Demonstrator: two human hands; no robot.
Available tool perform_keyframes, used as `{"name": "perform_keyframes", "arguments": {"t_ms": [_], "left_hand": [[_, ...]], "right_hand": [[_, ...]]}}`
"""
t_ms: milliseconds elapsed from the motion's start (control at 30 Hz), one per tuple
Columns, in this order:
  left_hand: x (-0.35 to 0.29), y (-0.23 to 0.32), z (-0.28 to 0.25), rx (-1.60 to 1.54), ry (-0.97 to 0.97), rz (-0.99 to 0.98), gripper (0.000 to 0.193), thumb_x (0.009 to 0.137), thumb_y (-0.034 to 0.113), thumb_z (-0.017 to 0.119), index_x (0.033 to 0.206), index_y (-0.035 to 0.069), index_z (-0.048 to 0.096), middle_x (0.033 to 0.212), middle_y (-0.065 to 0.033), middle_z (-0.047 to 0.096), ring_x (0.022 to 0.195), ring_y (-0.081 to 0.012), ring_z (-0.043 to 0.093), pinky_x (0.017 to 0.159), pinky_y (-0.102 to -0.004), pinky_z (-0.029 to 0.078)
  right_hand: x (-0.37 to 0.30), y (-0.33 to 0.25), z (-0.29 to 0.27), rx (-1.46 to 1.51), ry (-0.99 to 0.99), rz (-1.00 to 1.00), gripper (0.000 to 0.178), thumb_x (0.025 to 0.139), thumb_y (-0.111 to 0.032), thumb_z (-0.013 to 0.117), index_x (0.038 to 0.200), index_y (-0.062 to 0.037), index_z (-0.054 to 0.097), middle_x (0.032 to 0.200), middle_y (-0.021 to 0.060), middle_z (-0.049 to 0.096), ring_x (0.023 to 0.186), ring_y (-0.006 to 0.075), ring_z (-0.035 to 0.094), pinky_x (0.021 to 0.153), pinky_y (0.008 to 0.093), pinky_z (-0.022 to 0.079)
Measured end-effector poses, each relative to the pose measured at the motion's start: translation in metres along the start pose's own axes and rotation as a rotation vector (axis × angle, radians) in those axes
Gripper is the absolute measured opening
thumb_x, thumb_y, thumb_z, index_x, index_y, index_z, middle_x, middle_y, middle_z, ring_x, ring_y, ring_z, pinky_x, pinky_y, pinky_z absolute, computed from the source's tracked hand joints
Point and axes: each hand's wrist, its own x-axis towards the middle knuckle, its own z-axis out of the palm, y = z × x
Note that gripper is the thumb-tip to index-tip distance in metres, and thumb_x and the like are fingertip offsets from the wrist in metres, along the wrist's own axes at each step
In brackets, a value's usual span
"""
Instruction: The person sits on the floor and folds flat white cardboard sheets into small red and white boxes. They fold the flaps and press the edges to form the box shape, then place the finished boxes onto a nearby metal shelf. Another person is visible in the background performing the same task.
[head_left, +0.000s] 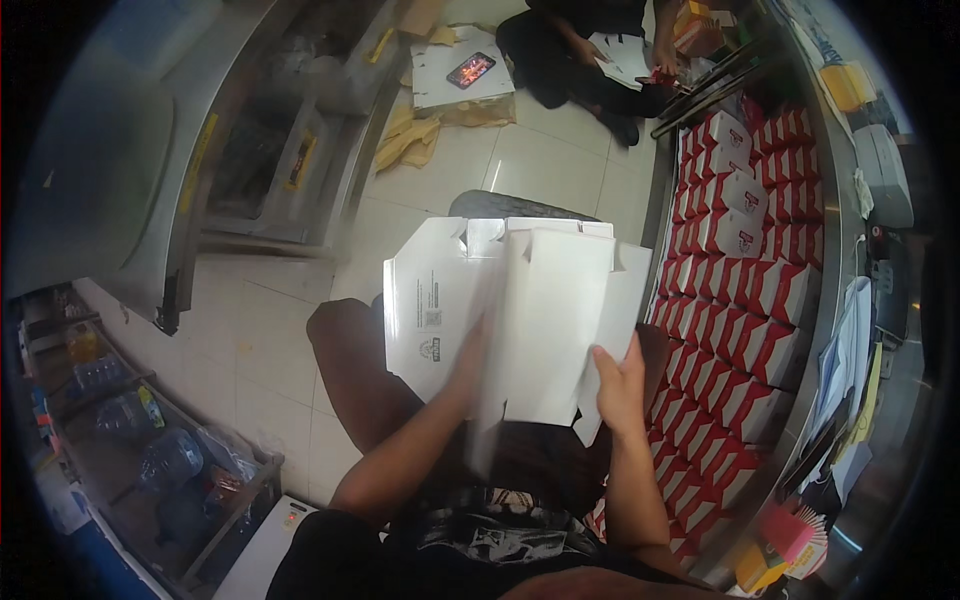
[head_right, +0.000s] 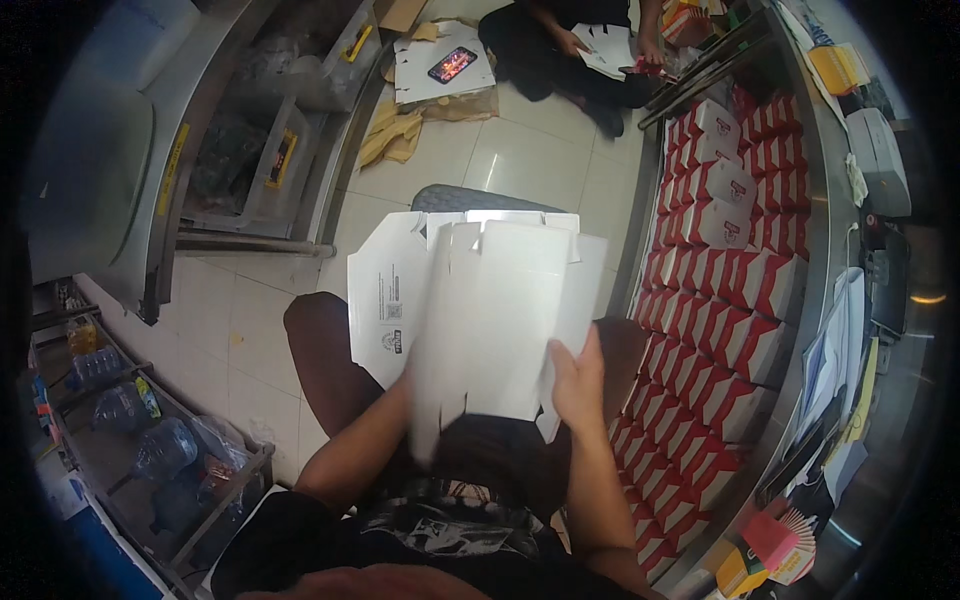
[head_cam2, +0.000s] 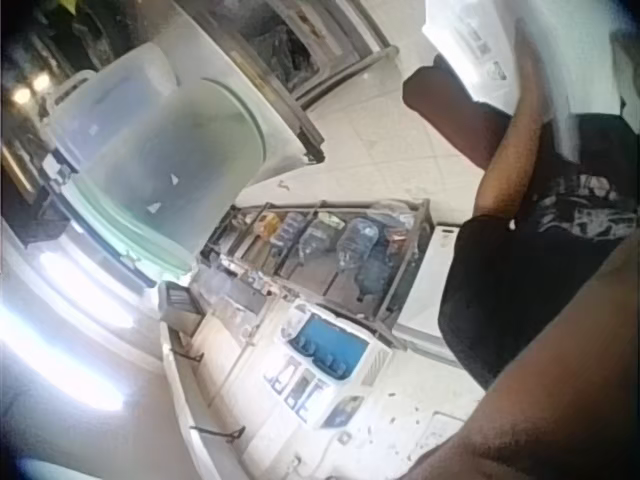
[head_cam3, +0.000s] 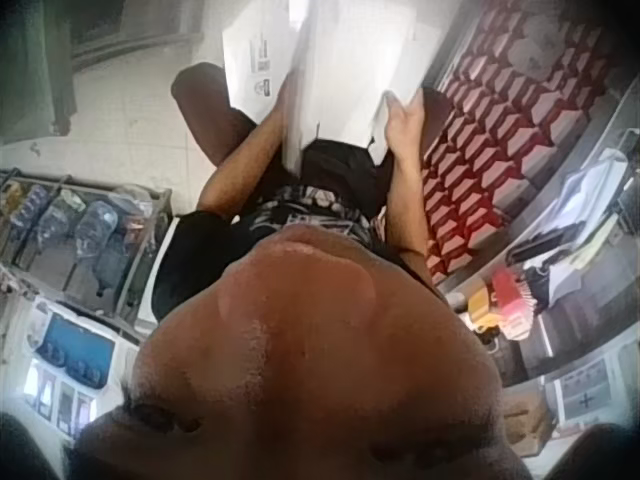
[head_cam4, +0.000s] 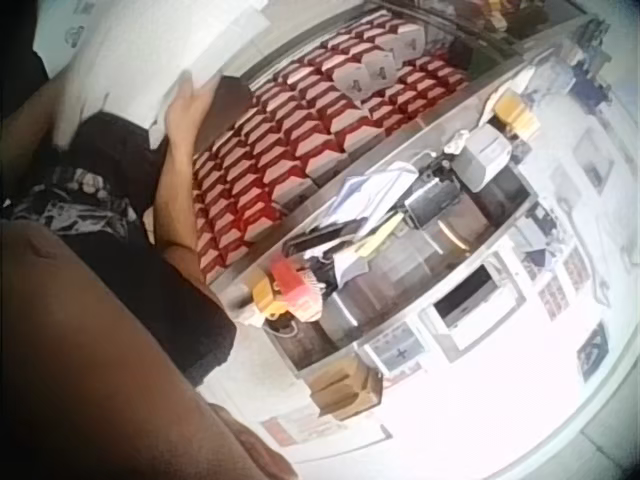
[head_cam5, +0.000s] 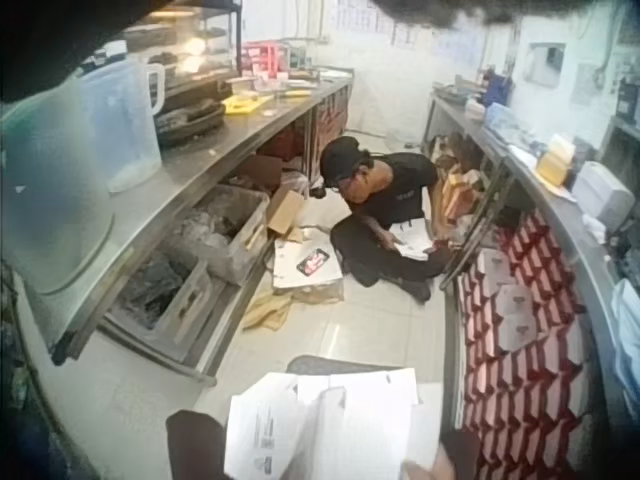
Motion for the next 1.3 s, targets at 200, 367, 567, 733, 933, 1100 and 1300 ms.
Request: {"name": "perform_keyframes", "arguments": {"t_ms": [200,367,567,733,933,1100,1300], "left_hand": [[-0.028,0.084,0.008,-0.245,0.050,-0.015,0.064,0.113,0.048,0.035,0.154,0.000,0.044,0.143,-0.0158,0.059,0.126,-0.0289,0.062,0.105,-0.0408,0.052],[-0.057,0.108,0.036,0.170,0.347,0.067,0.058,0.112,0.038,0.042,0.154,-0.003,0.044,0.143,-0.0172,0.060,0.129,-0.0260,0.060,0.109,-0.0381,0.048],[-0.063,0.100,0.035,0.642,0.383,0.208,0.047,0.109,0.017,0.053,0.149,-0.006,0.046,0.135,-0.0144,0.064,0.123,-0.0183,0.061,0.106,-0.0332,0.047],[-0.070,0.096,0.027,0.735,0.417,0.237,0.043,0.107,0.014,0.055,0.143,-0.008,0.049,0.132,-0.0147,0.065,0.121,-0.0181,0.061,0.104,-0.0330,0.048],[-0.079,0.095,0.039,0.959,0.472,0.248,0.048,0.104,0.016,0.059,0.142,-0.009,0.048,0.130,-0.0184,0.066,0.120,-0.0227,0.063,0.104,-0.0356,0.048],[-0.077,0.092,0.036,0.923,0.484,0.260,0.049,0.103,0.015,0.060,0.144,-0.009,0.047,0.132,-0.0195,0.065,0.122,-0.0232,0.062,0.106,-0.0356,0.047],[-0.082,0.079,0.006,0.944,0.525,0.417,0.047,0.102,0.013,0.060,0.143,-0.005,0.049,0.131,-0.0216,0.067,0.121,-0.0265,0.066,0.104,-0.0387,0.050]], "right_hand": [[0.029,0.016,-0.030,-0.067,-0.073,0.163,0.041,0.093,-0.002,0.066,0.131,0.0079,0.054,0.116,0.0134,0.069,0.106,0.0189,0.066,0.092,0.0325,0.052],[0.032,0.020,-0.015,-0.676,0.138,-0.176,0.065,0.094,-0.003,0.068,0.151,0.0071,0.040,0.143,0.0266,0.056,0.129,0.0362,0.060,0.109,0.0423,0.048],[0.023,0.018,0.002,-0.954,0.180,-0.287,0.079,0.092,-0.002,0.070,0.160,0.0032,0.031,0.161,0.0293,0.035,0.146,0.0434,0.040,0.121,0.0483,0.035],[0.016,0.004,0.011,-1.066,0.221,-0.439,0.069,0.089,-0.004,0.071,0.152,0.0042,0.043,0.156,0.0255,0.043,0.142,0.0430,0.042,0.119,0.0504,0.034],[0.027,-0.009,0.007,-0.778,0.078,-0.326,0.045,0.090,-0.008,0.073,0.130,0.0038,0.058,0.134,0.0246,0.063,0.119,0.0430,0.063,0.101,0.0500,0.049],[0.062,-0.001,-0.008,-0.773,0.118,-0.146,0.035,0.091,-0.010,0.073,0.120,0.0052,0.063,0.116,0.0255,0.071,0.102,0.0428,0.071,0.088,0.0478,0.056],[0.059,-0.006,-0.044,-0.259,-0.002,-0.174,0.032,0.095,-0.012,0.068,0.121,0.0083,0.065,0.115,0.0265,0.073,0.107,0.0365,0.073,0.095,0.0437,0.054]]}}
